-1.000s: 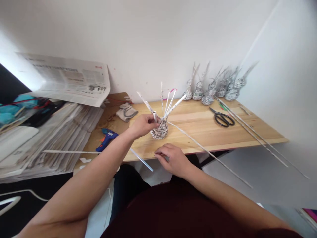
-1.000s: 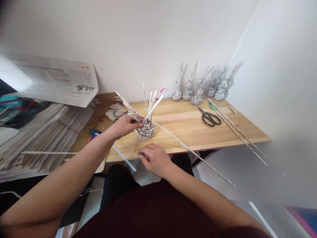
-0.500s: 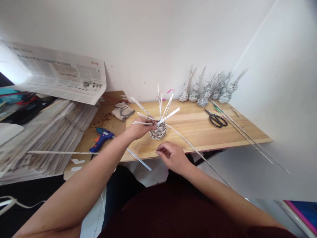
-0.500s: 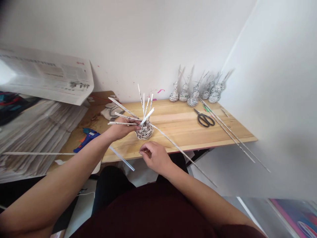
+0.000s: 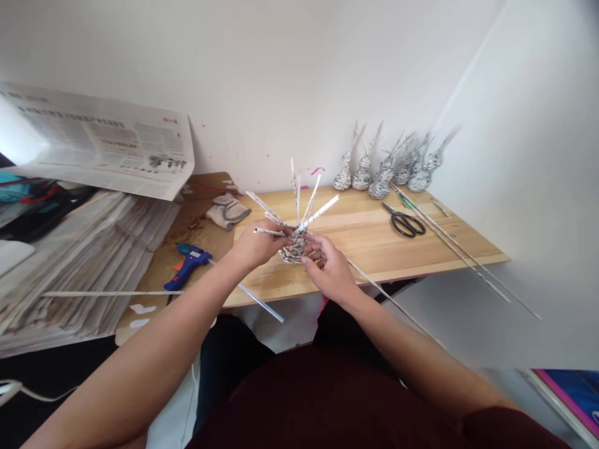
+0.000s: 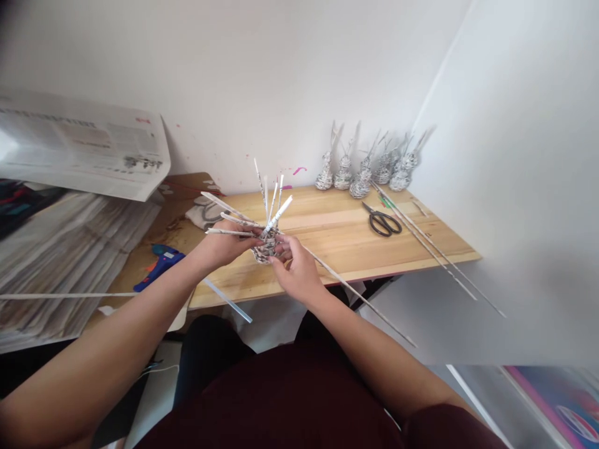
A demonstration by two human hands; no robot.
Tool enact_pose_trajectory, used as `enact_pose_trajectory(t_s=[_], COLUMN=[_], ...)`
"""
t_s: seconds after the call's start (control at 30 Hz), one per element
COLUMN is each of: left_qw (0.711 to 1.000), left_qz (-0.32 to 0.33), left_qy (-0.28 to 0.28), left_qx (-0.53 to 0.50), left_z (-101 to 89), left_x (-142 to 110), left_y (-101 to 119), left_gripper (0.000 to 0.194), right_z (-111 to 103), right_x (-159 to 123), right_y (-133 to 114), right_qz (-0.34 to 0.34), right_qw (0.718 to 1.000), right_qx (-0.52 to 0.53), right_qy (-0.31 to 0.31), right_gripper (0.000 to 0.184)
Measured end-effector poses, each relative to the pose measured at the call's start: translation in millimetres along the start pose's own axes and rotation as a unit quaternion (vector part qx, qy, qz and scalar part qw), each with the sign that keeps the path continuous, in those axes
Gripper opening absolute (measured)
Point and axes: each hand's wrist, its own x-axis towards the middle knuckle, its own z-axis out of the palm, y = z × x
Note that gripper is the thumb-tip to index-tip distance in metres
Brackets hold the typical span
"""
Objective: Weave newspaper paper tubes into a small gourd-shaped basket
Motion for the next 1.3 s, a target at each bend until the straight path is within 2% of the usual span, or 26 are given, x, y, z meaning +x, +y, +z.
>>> enact_pose_trajectory(t_s=[0.23,0.67,0.73,0.8,0.87,1.0,1.1,1.2,1.3], left_qw=[0.999,1.0,1.0,1.0,1.0,0.996,0.992,0.988,0.987], left_qz=[0.01,0.015,0.013,0.008,0.006,0.001,0.002,0.004,0.004], left_qy=[0.0,-0.006,-0.008,-0.018,-0.025,-0.058,-0.083,-0.107,-0.126], left_qx=[0.047,0.012,0.012,0.016,0.014,0.063,0.097,0.108,0.098], left_z=[-0.2,1.0,-0.6,-2.9,-5.8,-13.1,-20.3,-27.1,-30.3], left_x=[-3.3,-1.3,-0.7,-1.1,-1.5,2.8,9.3,16.1,22.8], left_y=[4.0,-1.1,0.0,2.7,7.3,18.5,24.6,26.4,25.9], left_gripper=[0.022,0.024,0.025,0.026,0.026,0.021,0.022,0.019,0.014], right_z=[0.5,0.5,1.3,4.2,10.9,39.1,66.3,89.2,108.3], right_x=[0.6,-5.6,-11.6,-18.1,-23.6,-27.7,-24.3,-12.8,5.2], right_y=[6.7,5.0,0.1,-7.3,-15.0,-26.5,-33.4,-38.5,-42.8], right_qz=[-0.01,-0.023,-0.029,-0.053,-0.098,-0.192,-0.234,-0.244,-0.214], right_qw=[1.0,1.0,0.999,0.997,0.986,0.94,0.899,0.879,0.891], right_qx=[0.01,0.017,0.015,-0.011,-0.058,-0.122,-0.178,-0.24,-0.263], right_qy=[0.0,-0.004,-0.018,-0.058,-0.12,-0.255,-0.324,-0.331,-0.304], right_gripper=[0.039,0.031,0.026,0.016,0.006,0.008,0.012,0.017,0.023])
